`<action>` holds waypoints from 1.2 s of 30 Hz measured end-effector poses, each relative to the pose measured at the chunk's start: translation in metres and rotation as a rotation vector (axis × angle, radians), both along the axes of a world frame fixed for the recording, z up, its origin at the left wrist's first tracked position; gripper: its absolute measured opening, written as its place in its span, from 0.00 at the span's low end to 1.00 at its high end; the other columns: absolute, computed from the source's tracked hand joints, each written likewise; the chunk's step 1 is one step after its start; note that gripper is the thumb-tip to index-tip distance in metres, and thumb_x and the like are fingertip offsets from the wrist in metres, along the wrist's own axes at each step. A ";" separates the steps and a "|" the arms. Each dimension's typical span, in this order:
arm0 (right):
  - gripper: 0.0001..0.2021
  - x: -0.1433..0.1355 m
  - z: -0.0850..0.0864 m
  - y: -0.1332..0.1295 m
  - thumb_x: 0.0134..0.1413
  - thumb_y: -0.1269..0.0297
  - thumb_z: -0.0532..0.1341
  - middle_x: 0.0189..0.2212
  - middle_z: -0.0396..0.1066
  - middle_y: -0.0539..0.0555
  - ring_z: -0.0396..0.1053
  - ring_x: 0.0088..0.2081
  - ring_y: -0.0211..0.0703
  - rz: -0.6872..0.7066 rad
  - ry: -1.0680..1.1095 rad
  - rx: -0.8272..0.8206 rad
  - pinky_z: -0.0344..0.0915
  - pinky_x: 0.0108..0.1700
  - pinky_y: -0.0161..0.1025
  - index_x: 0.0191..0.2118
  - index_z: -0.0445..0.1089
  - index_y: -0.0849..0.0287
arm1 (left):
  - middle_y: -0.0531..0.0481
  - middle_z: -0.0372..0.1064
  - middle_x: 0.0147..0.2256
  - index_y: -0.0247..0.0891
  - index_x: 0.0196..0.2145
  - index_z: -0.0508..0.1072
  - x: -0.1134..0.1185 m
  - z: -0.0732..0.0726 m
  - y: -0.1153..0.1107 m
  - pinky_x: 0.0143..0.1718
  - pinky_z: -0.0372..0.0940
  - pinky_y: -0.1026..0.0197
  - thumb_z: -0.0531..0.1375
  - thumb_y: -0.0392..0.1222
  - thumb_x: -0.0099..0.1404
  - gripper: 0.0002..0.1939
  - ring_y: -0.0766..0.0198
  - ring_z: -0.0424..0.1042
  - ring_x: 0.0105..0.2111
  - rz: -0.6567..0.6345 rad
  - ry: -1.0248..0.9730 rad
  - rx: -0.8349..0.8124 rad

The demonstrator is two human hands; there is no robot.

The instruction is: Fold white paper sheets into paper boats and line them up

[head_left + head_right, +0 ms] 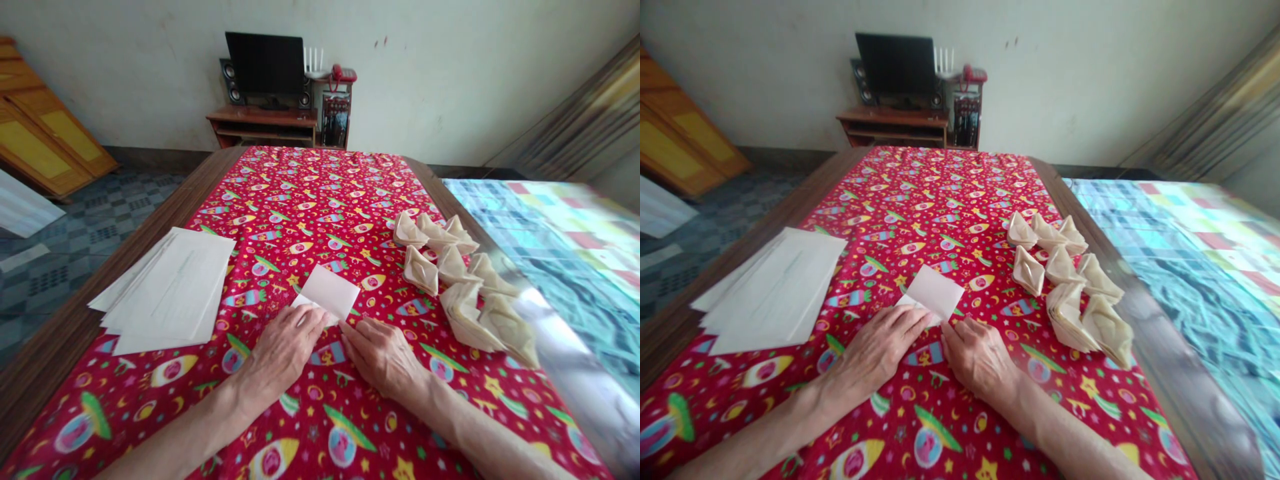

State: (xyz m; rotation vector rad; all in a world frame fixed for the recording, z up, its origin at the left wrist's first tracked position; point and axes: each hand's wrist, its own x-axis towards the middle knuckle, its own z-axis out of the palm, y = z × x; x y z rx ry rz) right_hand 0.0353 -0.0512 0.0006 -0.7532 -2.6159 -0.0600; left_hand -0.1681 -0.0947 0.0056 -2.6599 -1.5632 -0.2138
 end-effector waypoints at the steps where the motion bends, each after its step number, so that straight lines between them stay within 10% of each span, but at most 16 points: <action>1: 0.11 0.001 0.001 0.000 0.61 0.71 0.50 0.23 0.66 0.51 0.62 0.24 0.39 -0.003 0.000 -0.002 0.56 0.26 0.35 0.38 0.69 0.64 | 0.48 0.64 0.51 0.38 0.58 0.59 0.000 -0.001 0.000 0.51 0.58 0.56 0.48 0.30 0.66 0.23 0.59 0.61 0.50 0.003 0.008 0.006; 15: 0.11 0.003 -0.003 -0.001 0.61 0.70 0.51 0.23 0.66 0.51 0.62 0.24 0.40 -0.014 -0.005 0.015 0.55 0.26 0.36 0.39 0.70 0.64 | 0.45 0.62 0.56 0.32 0.60 0.58 -0.003 -0.014 -0.012 0.56 0.55 0.51 0.45 0.27 0.64 0.27 0.56 0.59 0.56 0.095 0.091 0.164; 23: 0.10 0.002 -0.003 0.000 0.61 0.70 0.51 0.24 0.67 0.51 0.63 0.25 0.39 -0.025 -0.023 0.012 0.55 0.26 0.36 0.38 0.69 0.63 | 0.44 0.64 0.55 0.33 0.57 0.62 -0.009 -0.003 -0.014 0.54 0.57 0.50 0.48 0.44 0.69 0.22 0.54 0.60 0.55 0.141 0.064 0.179; 36: 0.10 0.001 -0.001 -0.003 0.60 0.72 0.50 0.23 0.66 0.51 0.61 0.24 0.38 -0.013 -0.002 0.019 0.54 0.26 0.36 0.35 0.69 0.62 | 0.55 0.52 0.62 0.41 0.63 0.53 0.000 0.001 -0.016 0.65 0.40 0.51 0.48 0.50 0.69 0.26 0.59 0.46 0.63 -0.038 0.065 0.198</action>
